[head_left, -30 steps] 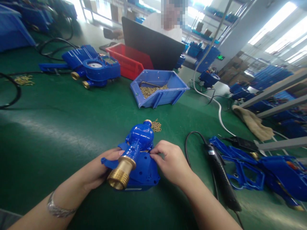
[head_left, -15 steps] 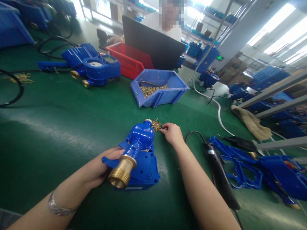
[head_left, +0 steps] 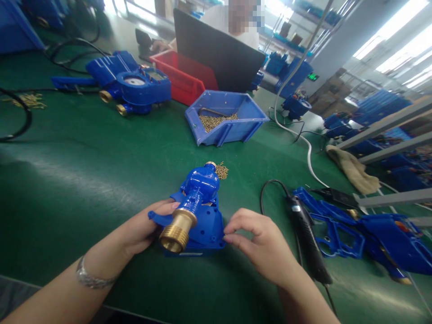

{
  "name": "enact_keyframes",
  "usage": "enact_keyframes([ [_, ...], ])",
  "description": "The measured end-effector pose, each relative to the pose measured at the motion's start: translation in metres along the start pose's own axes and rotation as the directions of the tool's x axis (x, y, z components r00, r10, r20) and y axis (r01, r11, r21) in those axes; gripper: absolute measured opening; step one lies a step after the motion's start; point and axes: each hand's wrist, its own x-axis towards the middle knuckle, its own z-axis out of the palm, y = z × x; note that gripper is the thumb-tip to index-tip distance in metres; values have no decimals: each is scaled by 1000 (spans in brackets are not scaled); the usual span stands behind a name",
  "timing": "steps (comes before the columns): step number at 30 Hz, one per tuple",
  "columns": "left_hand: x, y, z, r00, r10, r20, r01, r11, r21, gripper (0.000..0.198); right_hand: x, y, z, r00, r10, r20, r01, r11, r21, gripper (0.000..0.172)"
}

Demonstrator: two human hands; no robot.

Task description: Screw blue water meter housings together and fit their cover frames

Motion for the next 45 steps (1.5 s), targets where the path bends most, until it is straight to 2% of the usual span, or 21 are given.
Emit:
enact_keyframes([
  [3,0,0,1,1000,25,-3,-25,1000,5,24,-9,-2,5,998,-66,22,67,997,-48,12],
  [7,-2,4,5,998,17,-65,-15,999,39,19,-7,-1,6,994,-103,41,107,986,-130,11],
  [14,-2,4,6,996,10,-87,-7,999,33,20,-17,-9,2,981,-115,154,147,966,-211,16],
  [17,-1,3,4,997,6,-70,-5,1000,21,22,-8,-6,-6,972,-103,212,143,973,-184,15],
  [19,-1,2,4,998,16,-54,-16,1000,6,24,11,6,-9,994,-11,113,39,968,-246,13],
  [20,-1,2,3,998,24,-53,-24,1000,1,25,24,16,-8,998,58,16,-50,950,-308,13],
  [22,-1,2,4,997,22,-79,-22,1000,0,20,52,39,-3,980,155,-125,-193,895,-402,11],
  [24,-2,3,6,994,1,-112,-2,1000,-4,16,78,62,5,964,203,-171,-260,851,-456,8],
  [26,-2,4,8,991,-27,-130,25,1000,-19,17,95,78,13,955,238,-178,-296,815,-498,15],
  [29,-3,6,9,993,-41,-111,36,998,-43,21,106,89,19,948,275,-163,-319,781,-538,22],
  [35,-3,5,7,996,20,-92,-23,999,-40,15,108,91,23,949,283,-138,-313,796,-519,24],
  [40,-2,1,11,991,71,-110,-77,996,-51,11,103,81,12,947,248,-204,-309,879,-363,19],
  [42,-2,-2,15,988,85,-125,-92,994,-53,14,85,67,3,932,231,-280,-303,920,-249,14],
  [45,-2,-9,26,982,112,-153,-121,991,-50,18,35,36,0,894,197,-403,-234,971,-42,14],
])
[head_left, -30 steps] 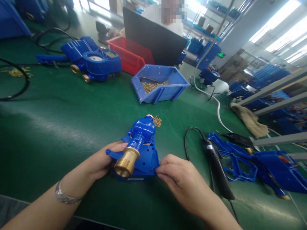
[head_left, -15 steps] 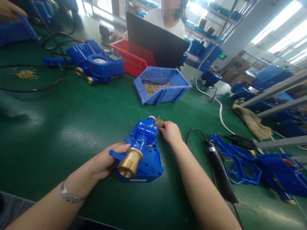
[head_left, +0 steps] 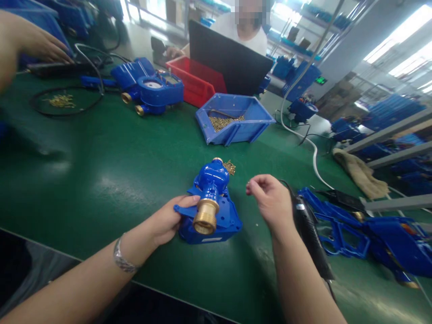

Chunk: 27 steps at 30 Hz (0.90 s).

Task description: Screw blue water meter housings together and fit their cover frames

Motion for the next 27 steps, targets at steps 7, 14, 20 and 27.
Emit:
enact_keyframes([
  [7,-3,-11,18,996,60,-71,-59,998,15,26,-117,-51,18,984,174,25,-158,815,557,10],
  [14,-3,-13,17,994,78,-79,-77,997,23,25,-107,-53,52,987,158,35,-157,880,449,15],
  [20,-4,-12,17,995,70,-77,-68,997,29,28,-104,-52,54,997,-21,-73,31,989,144,21],
  [27,-6,-10,16,999,30,-39,-29,999,23,24,-105,-38,7,996,-46,-75,29,976,-215,17],
])
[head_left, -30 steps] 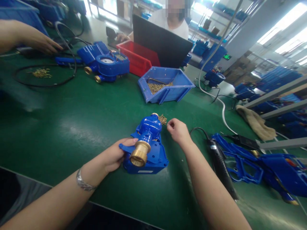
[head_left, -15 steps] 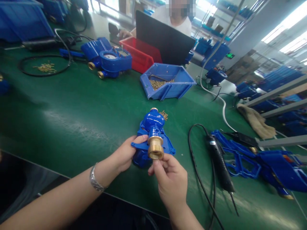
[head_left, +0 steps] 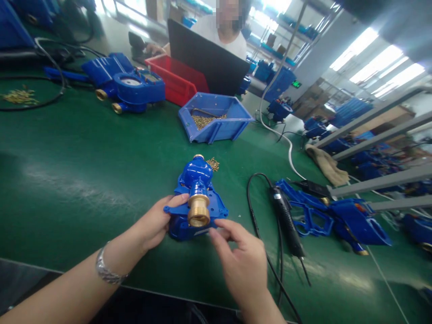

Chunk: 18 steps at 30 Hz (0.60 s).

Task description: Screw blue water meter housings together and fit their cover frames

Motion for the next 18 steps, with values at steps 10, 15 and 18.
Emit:
enact_keyframes([
  [10,-6,-9,9,991,-132,-8,132,985,109,23,44,149,-42,842,487,-233,-524,633,-569,56],
  [15,-11,-16,18,986,-162,45,155,979,130,32,44,156,-50,845,498,-192,-525,711,-467,57],
  [18,-12,-13,20,981,-185,51,177,975,133,32,41,143,-76,857,463,-226,-514,799,-313,62],
])
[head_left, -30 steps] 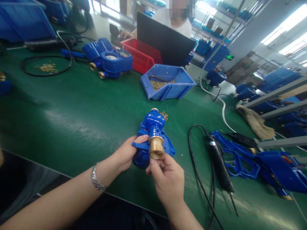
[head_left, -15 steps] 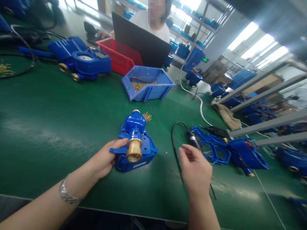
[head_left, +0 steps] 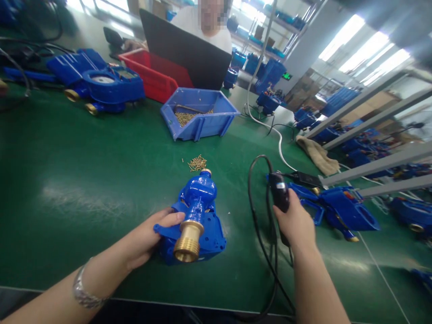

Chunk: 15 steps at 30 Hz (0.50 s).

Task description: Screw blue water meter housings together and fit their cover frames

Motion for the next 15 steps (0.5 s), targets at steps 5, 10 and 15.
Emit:
enact_keyframes([
  [5,-1,3,0,997,14,70,-17,999,38,30,-20,-34,-61,961,-6,-278,179,777,603,38],
  [10,0,5,0,997,-5,77,0,997,73,32,-39,-88,-72,947,-22,-321,321,67,945,34],
  [15,1,8,1,997,-33,76,27,997,74,35,-38,-117,-54,935,-210,-285,296,21,955,34],
])
